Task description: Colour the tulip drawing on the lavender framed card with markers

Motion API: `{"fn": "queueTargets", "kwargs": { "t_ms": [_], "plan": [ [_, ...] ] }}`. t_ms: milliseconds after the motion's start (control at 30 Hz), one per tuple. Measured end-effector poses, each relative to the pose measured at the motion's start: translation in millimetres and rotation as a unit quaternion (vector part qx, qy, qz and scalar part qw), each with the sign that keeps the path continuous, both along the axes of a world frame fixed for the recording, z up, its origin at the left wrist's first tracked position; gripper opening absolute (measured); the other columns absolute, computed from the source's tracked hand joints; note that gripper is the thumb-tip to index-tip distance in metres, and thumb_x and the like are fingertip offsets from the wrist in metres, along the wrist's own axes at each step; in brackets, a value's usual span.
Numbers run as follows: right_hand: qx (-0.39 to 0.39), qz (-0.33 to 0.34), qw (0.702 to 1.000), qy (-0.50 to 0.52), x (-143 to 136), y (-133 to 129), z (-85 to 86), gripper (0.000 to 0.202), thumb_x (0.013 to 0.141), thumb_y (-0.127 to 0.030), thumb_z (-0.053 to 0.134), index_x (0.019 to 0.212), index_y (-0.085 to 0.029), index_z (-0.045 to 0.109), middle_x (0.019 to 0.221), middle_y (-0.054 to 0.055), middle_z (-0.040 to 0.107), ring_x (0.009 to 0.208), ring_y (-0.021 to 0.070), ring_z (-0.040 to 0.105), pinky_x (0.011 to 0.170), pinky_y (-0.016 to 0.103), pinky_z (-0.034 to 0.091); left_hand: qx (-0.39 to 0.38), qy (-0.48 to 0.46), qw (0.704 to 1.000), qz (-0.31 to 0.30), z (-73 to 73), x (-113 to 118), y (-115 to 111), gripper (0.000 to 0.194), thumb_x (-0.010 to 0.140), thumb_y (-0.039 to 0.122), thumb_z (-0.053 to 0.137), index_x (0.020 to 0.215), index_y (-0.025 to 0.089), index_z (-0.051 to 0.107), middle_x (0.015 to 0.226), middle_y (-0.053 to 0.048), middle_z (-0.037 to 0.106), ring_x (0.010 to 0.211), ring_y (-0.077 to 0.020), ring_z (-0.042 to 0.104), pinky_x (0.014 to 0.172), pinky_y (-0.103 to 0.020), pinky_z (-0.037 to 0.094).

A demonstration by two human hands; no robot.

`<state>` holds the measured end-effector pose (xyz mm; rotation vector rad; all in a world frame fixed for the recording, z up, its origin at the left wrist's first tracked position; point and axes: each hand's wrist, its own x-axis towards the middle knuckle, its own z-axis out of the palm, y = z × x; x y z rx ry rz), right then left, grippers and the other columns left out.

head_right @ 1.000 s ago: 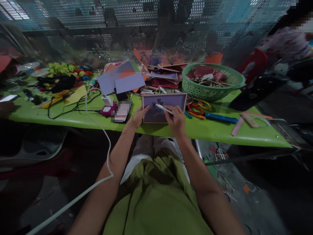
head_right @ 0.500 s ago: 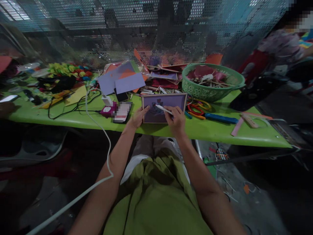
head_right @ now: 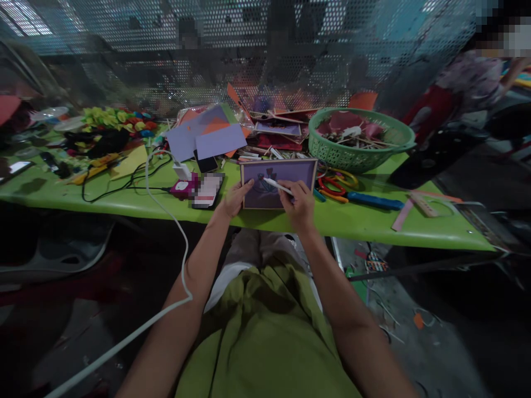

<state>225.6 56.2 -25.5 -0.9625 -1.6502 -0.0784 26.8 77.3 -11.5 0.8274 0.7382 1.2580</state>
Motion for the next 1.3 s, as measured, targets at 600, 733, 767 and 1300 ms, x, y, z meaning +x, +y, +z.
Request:
{"fn": "queueTargets", "kwargs": {
  "t_ms": [600, 733, 767, 1300],
  "plan": [
    [0.021, 0.011, 1.0, 0.019, 0.1, 3.8, -1.0, 0.019, 0.104, -0.038, 0.062, 0.109, -0.028, 0.077, 0.099, 0.006, 0.082, 0.086, 0.0254, 0.07, 0.083, 0.041, 0.057, 0.001, 0.005, 1.0, -0.004, -2.9, 0.6, 2.1, 0.037, 0.076, 0.036, 0.093, 0.104, 0.016, 0.079, 0.096, -0.006, 0.084, 0.107, -0.0269, 0.079, 0.102, -0.039, 0.06],
    [0.016, -0.011, 1.0, 0.008, -0.4, 3.5, -0.7, 0.022, 0.105, -0.04, 0.059, 0.106, -0.027, 0.077, 0.1, 0.007, 0.082, 0.086, 0.0249, 0.07, 0.083, 0.041, 0.058, -0.004, 0.012, 1.0, -0.005, -3.0, 0.5, 2.1, 0.04, 0.074, 0.038, 0.095, 0.102, 0.016, 0.079, 0.098, -0.006, 0.084, 0.108, -0.0272, 0.078, 0.103, -0.039, 0.059],
    [0.01, -0.016, 1.0, 0.005, -0.4, 3.0, -0.6, 0.023, 0.105, -0.041, 0.059, 0.106, -0.027, 0.077, 0.1, 0.007, 0.082, 0.086, 0.0249, 0.07, 0.084, 0.041, 0.058, -0.004, 0.015, 1.0, -0.003, -2.9, 0.4, 1.9, 0.04, 0.073, 0.039, 0.095, 0.102, 0.016, 0.079, 0.097, -0.006, 0.084, 0.108, -0.0271, 0.078, 0.103, -0.04, 0.059],
    [0.004, -0.028, 1.0, -0.01, 0.5, 0.1, 1.6, 0.027, 0.106, -0.044, 0.056, 0.104, -0.026, 0.076, 0.097, 0.007, 0.082, 0.084, 0.0244, 0.071, 0.078, 0.04, 0.059, -0.004, 0.015, 1.0, 0.004, -1.9, 0.4, 1.8, 0.038, 0.07, 0.038, 0.097, 0.098, 0.018, 0.081, 0.094, -0.006, 0.083, 0.11, -0.0291, 0.077, 0.104, -0.042, 0.058]
  ]
}}
